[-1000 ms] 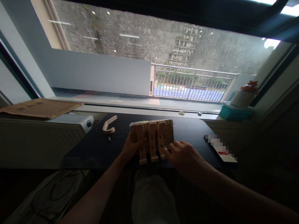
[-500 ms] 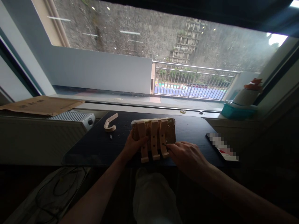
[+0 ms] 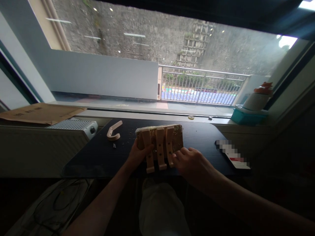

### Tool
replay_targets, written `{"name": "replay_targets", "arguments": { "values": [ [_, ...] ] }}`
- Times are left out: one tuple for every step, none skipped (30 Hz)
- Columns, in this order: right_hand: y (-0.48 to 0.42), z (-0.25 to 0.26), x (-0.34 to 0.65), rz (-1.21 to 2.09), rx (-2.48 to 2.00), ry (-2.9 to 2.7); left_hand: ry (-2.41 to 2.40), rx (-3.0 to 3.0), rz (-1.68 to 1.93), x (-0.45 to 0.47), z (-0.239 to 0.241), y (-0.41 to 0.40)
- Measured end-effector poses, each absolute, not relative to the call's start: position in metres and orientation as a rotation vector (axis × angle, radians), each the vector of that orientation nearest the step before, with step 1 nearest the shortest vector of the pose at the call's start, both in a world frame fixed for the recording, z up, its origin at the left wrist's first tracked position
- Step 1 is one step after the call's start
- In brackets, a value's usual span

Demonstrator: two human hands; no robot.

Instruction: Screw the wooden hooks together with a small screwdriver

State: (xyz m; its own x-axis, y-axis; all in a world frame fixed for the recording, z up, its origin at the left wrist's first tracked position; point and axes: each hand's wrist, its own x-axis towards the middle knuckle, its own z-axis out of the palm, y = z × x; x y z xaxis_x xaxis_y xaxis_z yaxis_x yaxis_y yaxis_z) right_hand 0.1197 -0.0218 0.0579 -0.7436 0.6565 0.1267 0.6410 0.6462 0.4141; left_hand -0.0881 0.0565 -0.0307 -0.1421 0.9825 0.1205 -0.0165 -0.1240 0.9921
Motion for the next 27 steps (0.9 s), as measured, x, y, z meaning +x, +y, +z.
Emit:
{"name": "replay_targets", "arguments": {
  "values": [
    [-0.022,0.057,0.120,0.661,1.142,2.830,1.237,1.207,1.418,-0.088,-0.031,0.057],
    [-0.022,0.056,0.121,0.624,1.185,2.840,1.238,1.207,1.418,-0.089,-0.031,0.057],
    [-0.022,0.055,0.122,0.583,1.238,2.850,1.240,1.208,1.419,-0.089,-0.031,0.057],
    [-0.022,0.053,0.123,0.539,1.296,2.859,1.240,1.210,1.418,-0.089,-0.032,0.058],
    [-0.022,0.051,0.124,0.496,1.365,2.869,1.239,1.210,1.418,-0.090,-0.032,0.058],
    [-0.023,0.049,0.125,0.453,1.442,2.878,1.239,1.210,1.416,-0.090,-0.032,0.058],
    [-0.023,0.047,0.126,0.410,1.521,2.886,1.242,1.209,1.414,-0.090,-0.033,0.058],
    [-0.023,0.045,0.127,0.368,1.600,2.892,1.247,1.209,1.414,-0.090,-0.033,0.058],
    [-0.023,0.043,0.127,0.331,1.670,2.893,1.251,1.208,1.416,-0.090,-0.033,0.058],
    [-0.024,0.042,0.128,0.300,1.719,2.889,1.253,1.209,1.416,-0.090,-0.033,0.058],
    [-0.024,0.042,0.128,0.280,1.750,2.880,1.252,1.208,1.417,-0.090,-0.033,0.058],
    [-0.024,0.042,0.127,0.270,1.763,2.869,1.250,1.210,1.416,-0.090,-0.033,0.057],
    [-0.024,0.042,0.127,0.270,1.766,2.858,1.248,1.213,1.415,-0.090,-0.033,0.057],
    [-0.024,0.043,0.127,0.277,1.765,2.850,1.250,1.219,1.411,-0.090,-0.033,0.057],
    [-0.024,0.044,0.127,0.286,1.761,2.846,1.257,1.227,1.408,-0.090,-0.033,0.056],
    [-0.025,0.044,0.127,0.296,1.758,2.845,1.266,1.235,1.408,-0.090,-0.033,0.056],
    [-0.025,0.045,0.127,0.303,1.753,2.849,1.273,1.244,1.406,-0.090,-0.033,0.056],
    [-0.025,0.045,0.127,0.306,1.744,2.855,1.277,1.250,1.405,-0.090,-0.033,0.056],
    [-0.025,0.045,0.127,0.308,1.736,2.859,1.276,1.250,1.404,-0.089,-0.033,0.056],
    [-0.025,0.045,0.127,0.310,1.734,2.859,1.271,1.247,1.402,-0.089,-0.032,0.056],
    [-0.025,0.045,0.128,0.313,1.733,2.854,1.266,1.240,1.400,-0.089,-0.032,0.056],
    [-0.025,0.045,0.128,0.320,1.735,2.844,1.263,1.231,1.399,-0.088,-0.032,0.056],
    [-0.025,0.046,0.128,0.325,1.734,2.833,1.261,1.222,1.398,-0.088,-0.031,0.056],
    [-0.024,0.046,0.128,0.330,1.733,2.821,1.260,1.212,1.399,-0.088,-0.031,0.056],
    [-0.024,0.047,0.127,0.331,1.730,2.811,1.259,1.205,1.400,-0.088,-0.031,0.057],
    [-0.023,0.048,0.127,0.327,1.720,2.803,1.256,1.201,1.402,-0.088,-0.032,0.057],
    [-0.023,0.050,0.127,0.320,1.708,2.798,1.252,1.202,1.405,-0.088,-0.033,0.058]
  ]
}}
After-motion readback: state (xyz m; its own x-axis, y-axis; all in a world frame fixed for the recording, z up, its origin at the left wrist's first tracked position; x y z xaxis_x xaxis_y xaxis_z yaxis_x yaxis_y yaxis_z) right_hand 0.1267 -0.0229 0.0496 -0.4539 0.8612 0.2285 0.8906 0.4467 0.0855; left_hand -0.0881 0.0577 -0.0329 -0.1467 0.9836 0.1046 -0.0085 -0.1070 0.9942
